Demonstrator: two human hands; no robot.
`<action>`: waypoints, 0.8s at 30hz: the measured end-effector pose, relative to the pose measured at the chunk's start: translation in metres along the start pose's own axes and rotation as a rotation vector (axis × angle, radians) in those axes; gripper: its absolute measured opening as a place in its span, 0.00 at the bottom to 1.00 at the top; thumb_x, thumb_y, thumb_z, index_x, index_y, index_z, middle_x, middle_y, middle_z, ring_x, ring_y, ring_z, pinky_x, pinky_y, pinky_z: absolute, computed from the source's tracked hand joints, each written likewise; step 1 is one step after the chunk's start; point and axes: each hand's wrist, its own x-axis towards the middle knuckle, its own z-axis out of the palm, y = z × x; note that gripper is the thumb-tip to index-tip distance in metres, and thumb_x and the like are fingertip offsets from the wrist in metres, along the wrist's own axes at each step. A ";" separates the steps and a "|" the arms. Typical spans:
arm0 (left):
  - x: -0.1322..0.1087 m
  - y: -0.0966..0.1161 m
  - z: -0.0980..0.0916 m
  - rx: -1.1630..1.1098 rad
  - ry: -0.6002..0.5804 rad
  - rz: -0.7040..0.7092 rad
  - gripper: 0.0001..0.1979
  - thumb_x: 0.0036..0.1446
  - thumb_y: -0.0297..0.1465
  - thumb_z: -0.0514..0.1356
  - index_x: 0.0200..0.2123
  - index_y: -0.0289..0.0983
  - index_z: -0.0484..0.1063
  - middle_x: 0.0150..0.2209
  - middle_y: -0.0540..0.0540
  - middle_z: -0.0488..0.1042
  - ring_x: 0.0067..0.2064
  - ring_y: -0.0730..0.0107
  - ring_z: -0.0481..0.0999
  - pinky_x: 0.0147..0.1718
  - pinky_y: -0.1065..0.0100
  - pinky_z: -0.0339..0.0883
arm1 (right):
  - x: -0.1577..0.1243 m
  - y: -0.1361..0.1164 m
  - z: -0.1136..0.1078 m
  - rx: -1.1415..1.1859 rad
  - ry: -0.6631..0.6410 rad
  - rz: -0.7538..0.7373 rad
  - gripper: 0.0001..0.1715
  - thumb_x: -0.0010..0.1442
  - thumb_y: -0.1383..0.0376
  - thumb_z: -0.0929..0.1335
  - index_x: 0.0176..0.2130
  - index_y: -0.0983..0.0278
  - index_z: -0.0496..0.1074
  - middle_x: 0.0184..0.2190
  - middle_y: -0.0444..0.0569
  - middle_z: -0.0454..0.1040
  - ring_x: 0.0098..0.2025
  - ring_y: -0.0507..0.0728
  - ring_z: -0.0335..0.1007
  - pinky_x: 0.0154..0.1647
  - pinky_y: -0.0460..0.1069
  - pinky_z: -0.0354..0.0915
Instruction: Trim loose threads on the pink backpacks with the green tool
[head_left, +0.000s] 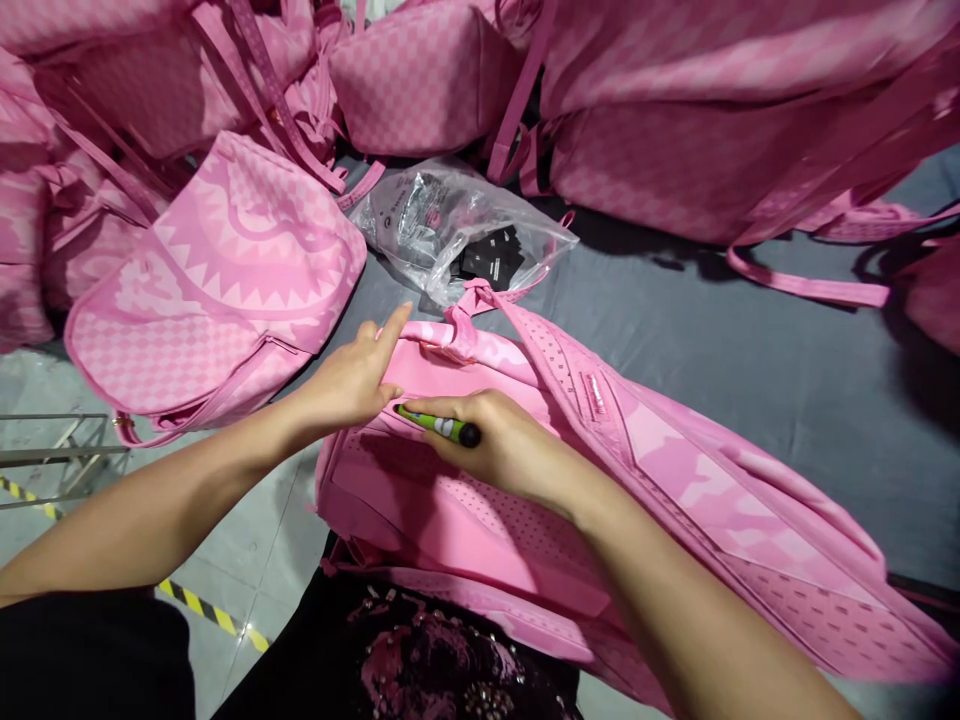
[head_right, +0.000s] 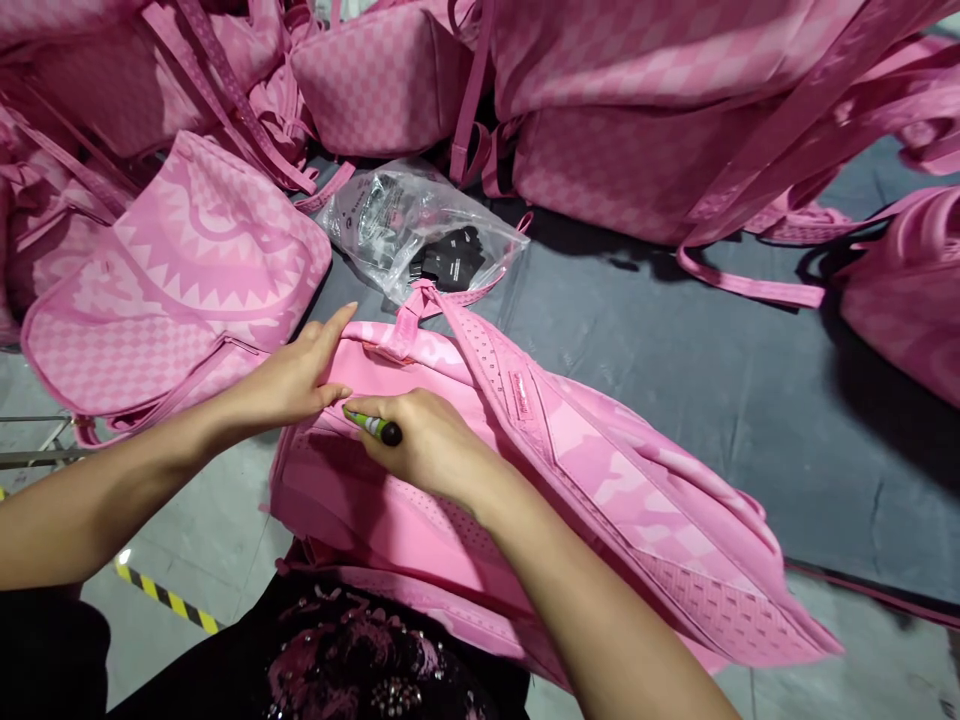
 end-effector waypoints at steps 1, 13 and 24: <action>0.000 0.000 0.000 0.001 -0.002 -0.001 0.50 0.59 0.32 0.61 0.73 0.38 0.31 0.55 0.34 0.63 0.53 0.48 0.75 0.47 0.56 0.70 | -0.001 0.000 -0.001 -0.012 -0.005 0.016 0.21 0.62 0.69 0.69 0.53 0.58 0.78 0.36 0.46 0.83 0.31 0.53 0.75 0.33 0.47 0.65; -0.004 -0.001 0.006 0.030 0.052 0.023 0.47 0.59 0.30 0.60 0.73 0.37 0.33 0.55 0.33 0.64 0.51 0.49 0.77 0.45 0.58 0.71 | 0.001 0.000 -0.002 0.062 -0.029 0.001 0.23 0.63 0.68 0.68 0.57 0.62 0.76 0.45 0.51 0.82 0.35 0.55 0.77 0.39 0.50 0.70; -0.003 -0.005 0.013 0.047 0.083 0.032 0.47 0.59 0.30 0.60 0.73 0.40 0.33 0.55 0.36 0.64 0.46 0.53 0.79 0.42 0.61 0.72 | 0.003 -0.002 -0.007 0.109 -0.123 0.052 0.25 0.61 0.67 0.67 0.58 0.63 0.75 0.48 0.50 0.81 0.34 0.53 0.75 0.38 0.48 0.70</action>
